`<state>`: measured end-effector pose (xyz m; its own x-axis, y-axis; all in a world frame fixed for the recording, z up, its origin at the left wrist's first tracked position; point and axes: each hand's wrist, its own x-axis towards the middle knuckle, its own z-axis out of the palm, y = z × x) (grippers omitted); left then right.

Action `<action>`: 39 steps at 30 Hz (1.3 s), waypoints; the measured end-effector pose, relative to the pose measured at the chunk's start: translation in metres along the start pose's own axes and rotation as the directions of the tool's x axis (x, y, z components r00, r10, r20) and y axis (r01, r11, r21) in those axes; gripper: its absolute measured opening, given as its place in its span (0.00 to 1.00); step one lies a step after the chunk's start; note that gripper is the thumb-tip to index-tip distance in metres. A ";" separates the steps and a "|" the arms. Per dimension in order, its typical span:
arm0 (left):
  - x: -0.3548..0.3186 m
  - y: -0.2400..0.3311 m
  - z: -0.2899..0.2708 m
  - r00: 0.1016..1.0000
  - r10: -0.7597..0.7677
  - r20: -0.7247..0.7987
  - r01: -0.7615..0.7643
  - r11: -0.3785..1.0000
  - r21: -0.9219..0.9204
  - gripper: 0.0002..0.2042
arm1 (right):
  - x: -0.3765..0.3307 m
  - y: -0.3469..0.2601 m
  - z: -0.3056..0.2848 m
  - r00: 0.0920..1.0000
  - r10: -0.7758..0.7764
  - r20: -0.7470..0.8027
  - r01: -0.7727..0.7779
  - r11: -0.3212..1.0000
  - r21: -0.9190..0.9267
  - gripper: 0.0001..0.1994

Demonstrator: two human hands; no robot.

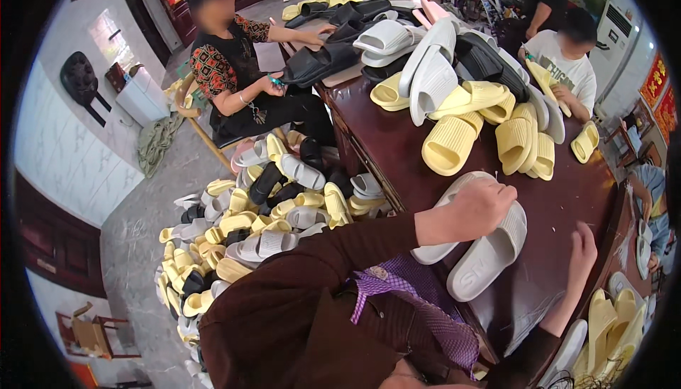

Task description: The person fastens pairs of slippers together by taking them from the table, threading plastic tag fasteners through each pair by hand, and locking the ties.

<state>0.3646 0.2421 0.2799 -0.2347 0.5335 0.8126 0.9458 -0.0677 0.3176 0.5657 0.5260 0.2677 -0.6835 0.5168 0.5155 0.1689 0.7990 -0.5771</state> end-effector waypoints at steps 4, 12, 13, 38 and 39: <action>-0.007 0.024 -0.015 1.000 0.000 0.025 0.002 0.996 -0.090 0.04 | -0.018 -0.139 0.037 0.957 0.109 0.270 -0.177 0.954 0.241 0.18; -0.031 0.016 -0.047 0.998 0.057 0.008 -0.055 0.986 -0.160 0.08 | -0.054 -0.160 0.074 0.807 0.064 0.587 -0.490 0.628 0.605 0.13; -0.034 0.015 -0.049 0.999 0.051 0.003 -0.050 0.989 -0.139 0.08 | -0.058 -0.164 0.075 0.753 0.057 0.656 -0.585 0.514 0.627 0.12; -0.048 0.034 -0.045 0.771 -0.271 0.576 0.579 0.674 -0.458 0.11 | -0.100 -0.204 0.071 0.984 -0.177 0.026 0.174 0.917 -0.358 0.09; -0.054 0.031 -0.039 0.845 -0.213 0.491 0.454 0.772 -0.445 0.10 | -0.107 -0.201 0.074 0.987 -0.159 0.011 0.152 0.921 -0.360 0.09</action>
<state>0.3976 0.1785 0.2644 -0.2898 0.8790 0.3786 0.5238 -0.1853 0.8314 0.5520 0.2873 0.2820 -0.7097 0.3798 0.5933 0.3067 0.9248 -0.2250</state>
